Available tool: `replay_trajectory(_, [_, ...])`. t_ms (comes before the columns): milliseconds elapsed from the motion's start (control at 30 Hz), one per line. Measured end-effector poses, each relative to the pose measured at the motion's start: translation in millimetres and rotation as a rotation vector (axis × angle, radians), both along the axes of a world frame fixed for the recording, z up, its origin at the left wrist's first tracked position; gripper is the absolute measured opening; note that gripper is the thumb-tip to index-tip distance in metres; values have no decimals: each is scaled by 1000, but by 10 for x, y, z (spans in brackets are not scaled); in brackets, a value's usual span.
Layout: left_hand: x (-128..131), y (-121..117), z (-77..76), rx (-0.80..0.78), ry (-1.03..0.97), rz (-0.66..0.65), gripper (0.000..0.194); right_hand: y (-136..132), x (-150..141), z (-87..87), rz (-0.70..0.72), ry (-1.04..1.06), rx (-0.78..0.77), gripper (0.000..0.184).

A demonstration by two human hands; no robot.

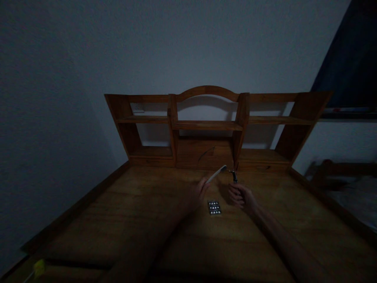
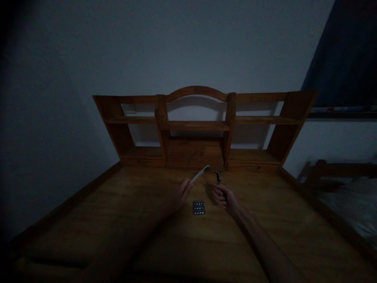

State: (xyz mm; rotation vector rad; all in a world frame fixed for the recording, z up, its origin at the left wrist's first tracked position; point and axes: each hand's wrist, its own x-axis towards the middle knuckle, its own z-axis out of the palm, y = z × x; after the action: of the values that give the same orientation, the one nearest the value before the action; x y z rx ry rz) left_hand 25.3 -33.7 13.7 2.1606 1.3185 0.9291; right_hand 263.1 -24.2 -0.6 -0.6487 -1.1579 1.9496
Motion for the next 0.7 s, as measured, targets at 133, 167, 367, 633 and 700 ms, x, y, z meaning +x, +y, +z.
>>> replay_trajectory(133, [40,-39,85,156,-36,-141,44,-26,4,33,117,114,-36,35])
replay_trajectory(167, [46,-46,104,189,-19,-159,46,-33,2,44,147,133,-40,34])
replay_trajectory(367, [48,-40,115,259,180,-141,49,-36,-19,47,204,178,-40,31])
replay_trajectory(633, [-14,107,35,248,119,-21,56,-62,-44,82,216,192,-7,29])
replay_trajectory(700, [-25,108,41,261,114,-13,59,-79,-44,107,218,182,-9,29])
